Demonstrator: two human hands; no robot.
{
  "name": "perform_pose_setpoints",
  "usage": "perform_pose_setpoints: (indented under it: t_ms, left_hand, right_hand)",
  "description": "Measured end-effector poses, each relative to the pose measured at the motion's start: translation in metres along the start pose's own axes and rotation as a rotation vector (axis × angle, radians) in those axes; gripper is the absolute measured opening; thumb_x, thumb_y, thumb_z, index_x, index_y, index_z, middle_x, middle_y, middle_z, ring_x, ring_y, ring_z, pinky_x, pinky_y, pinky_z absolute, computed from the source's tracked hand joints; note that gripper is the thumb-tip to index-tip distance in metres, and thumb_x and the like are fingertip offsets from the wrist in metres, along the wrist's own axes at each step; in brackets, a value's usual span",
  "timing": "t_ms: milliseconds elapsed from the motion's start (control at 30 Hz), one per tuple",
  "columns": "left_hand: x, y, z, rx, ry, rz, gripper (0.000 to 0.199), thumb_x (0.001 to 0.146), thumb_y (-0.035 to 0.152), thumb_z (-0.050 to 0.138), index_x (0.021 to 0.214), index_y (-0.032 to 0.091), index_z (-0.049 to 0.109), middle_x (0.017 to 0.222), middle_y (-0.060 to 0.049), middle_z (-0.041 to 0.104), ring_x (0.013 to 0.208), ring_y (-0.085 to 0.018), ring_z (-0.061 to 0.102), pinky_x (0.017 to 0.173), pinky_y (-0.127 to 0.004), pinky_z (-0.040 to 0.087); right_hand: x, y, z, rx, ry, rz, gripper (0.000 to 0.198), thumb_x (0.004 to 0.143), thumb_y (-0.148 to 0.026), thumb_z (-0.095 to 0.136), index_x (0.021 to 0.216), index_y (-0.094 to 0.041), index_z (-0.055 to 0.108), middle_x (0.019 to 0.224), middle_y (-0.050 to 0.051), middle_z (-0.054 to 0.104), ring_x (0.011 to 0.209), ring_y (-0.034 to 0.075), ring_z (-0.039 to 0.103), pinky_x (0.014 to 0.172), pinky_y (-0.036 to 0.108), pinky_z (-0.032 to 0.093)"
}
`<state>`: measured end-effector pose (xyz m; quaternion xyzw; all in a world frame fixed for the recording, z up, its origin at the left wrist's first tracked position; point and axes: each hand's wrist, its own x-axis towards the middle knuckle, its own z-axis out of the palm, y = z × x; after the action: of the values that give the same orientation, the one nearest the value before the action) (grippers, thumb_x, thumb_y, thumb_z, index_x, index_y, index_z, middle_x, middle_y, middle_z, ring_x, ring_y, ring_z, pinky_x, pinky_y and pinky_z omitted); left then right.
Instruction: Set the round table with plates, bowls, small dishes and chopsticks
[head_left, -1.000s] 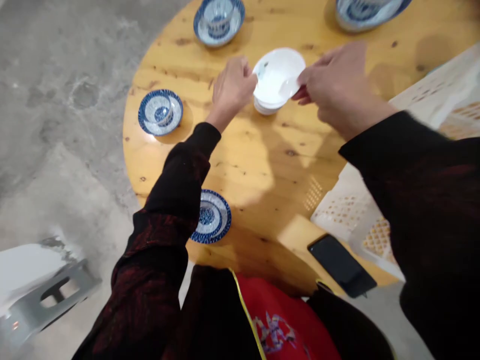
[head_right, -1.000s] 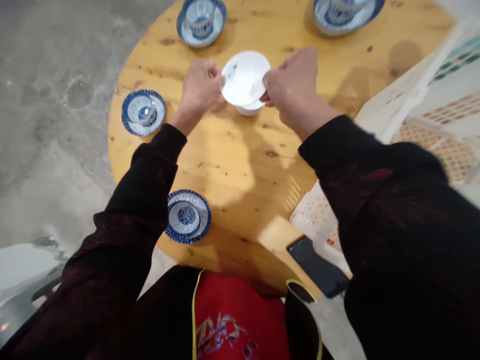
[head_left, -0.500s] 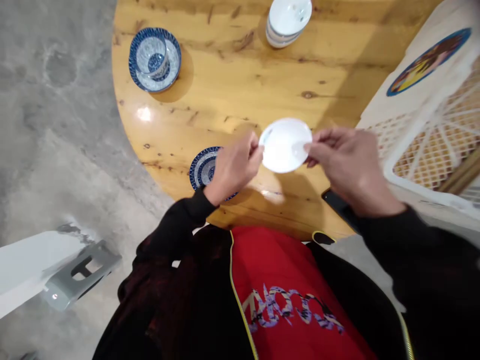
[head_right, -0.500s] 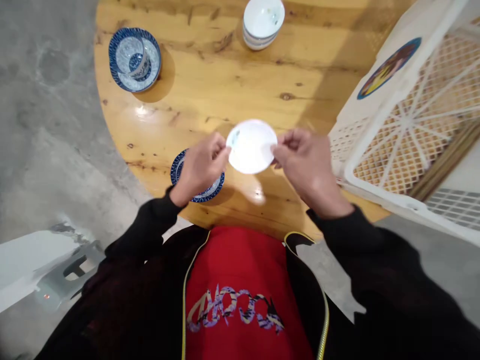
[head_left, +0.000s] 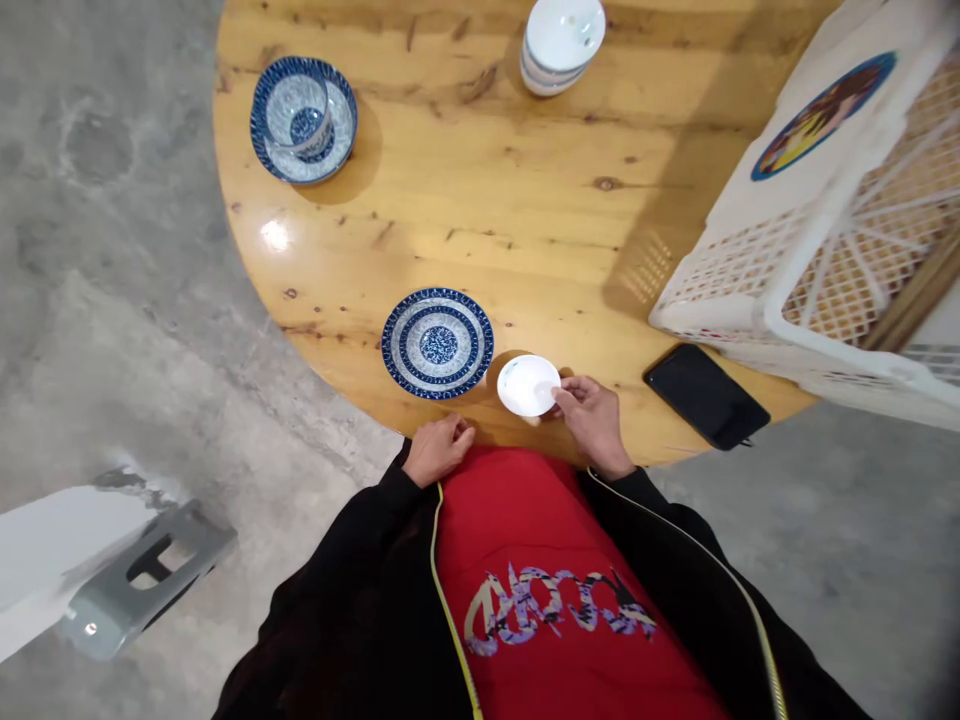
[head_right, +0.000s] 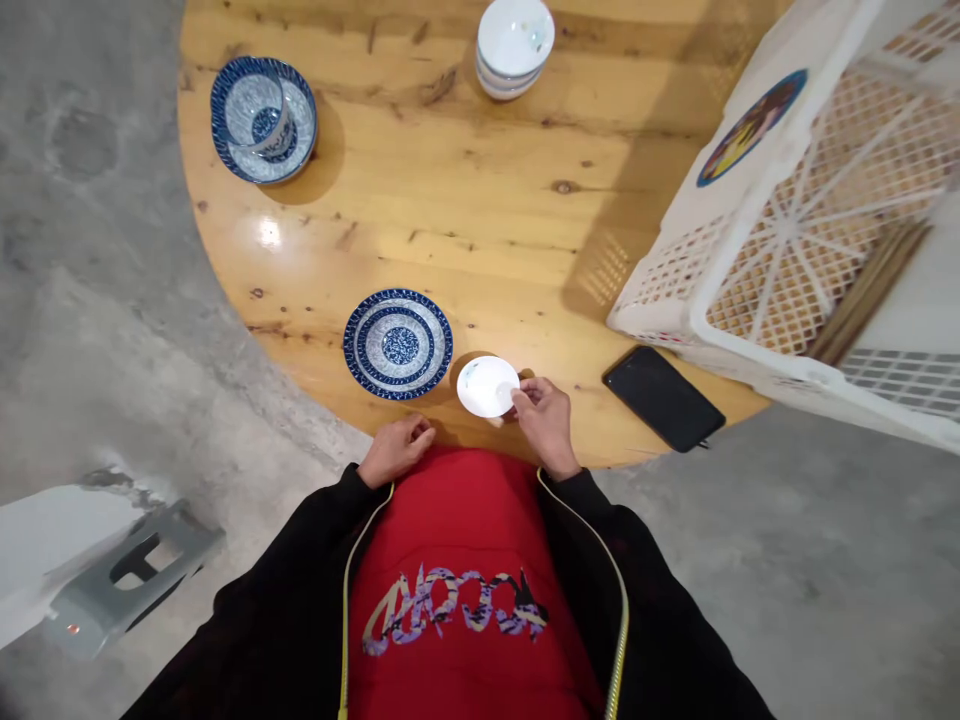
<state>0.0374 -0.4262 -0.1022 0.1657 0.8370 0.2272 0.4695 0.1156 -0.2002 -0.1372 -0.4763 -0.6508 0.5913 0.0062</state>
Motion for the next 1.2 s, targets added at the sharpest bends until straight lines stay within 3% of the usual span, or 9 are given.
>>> perform_pose_setpoints:
  t_ms: [233,467,833,1200]
  left_hand:
    - [0.001,-0.011,-0.004,0.011,-0.025,0.041,0.02,0.096,0.033,0.051,0.092,0.021,0.066,0.091,-0.004,0.076,0.083,-0.021,0.069,0.071,-0.028,0.044]
    - [-0.002,-0.017,-0.005,-0.042,0.019,0.022,0.019,0.096,0.031,0.051,0.093,0.021,0.066,0.087,-0.003,0.075,0.08,-0.02,0.068,0.07,-0.028,0.043]
    - [-0.027,-0.023,0.027,-0.176,0.099,-0.044,0.017,0.095,0.031,0.05,0.096,0.021,0.063,0.076,0.001,0.071,0.073,-0.015,0.066,0.071,-0.025,0.045]
    - [-0.05,-0.029,0.049,-0.176,0.163,-0.1,0.016,0.094,0.03,0.051,0.097,0.021,0.063,0.076,0.001,0.07,0.073,-0.015,0.065,0.072,-0.026,0.045]
  right_hand:
    - [-0.003,-0.001,0.014,0.007,0.096,-0.024,0.022,0.063,-0.036,0.069,0.072,-0.021,0.056,0.06,0.0,0.062,0.05,0.017,0.06,0.046,0.029,0.053]
    - [-0.006,0.003,0.014,-0.009,0.107,-0.035,0.02,0.065,-0.035,0.07,0.072,-0.021,0.058,0.061,0.0,0.063,0.051,0.017,0.061,0.047,0.029,0.053]
    - [-0.004,0.013,0.013,0.029,0.02,-0.014,0.015,0.066,-0.022,0.067,0.071,-0.022,0.053,0.056,-0.001,0.061,0.05,0.018,0.062,0.047,0.028,0.052]
    - [-0.002,0.025,0.014,0.014,-0.02,-0.089,0.014,0.067,-0.016,0.064,0.072,-0.022,0.052,0.056,-0.001,0.059,0.05,0.016,0.06,0.045,0.026,0.05]
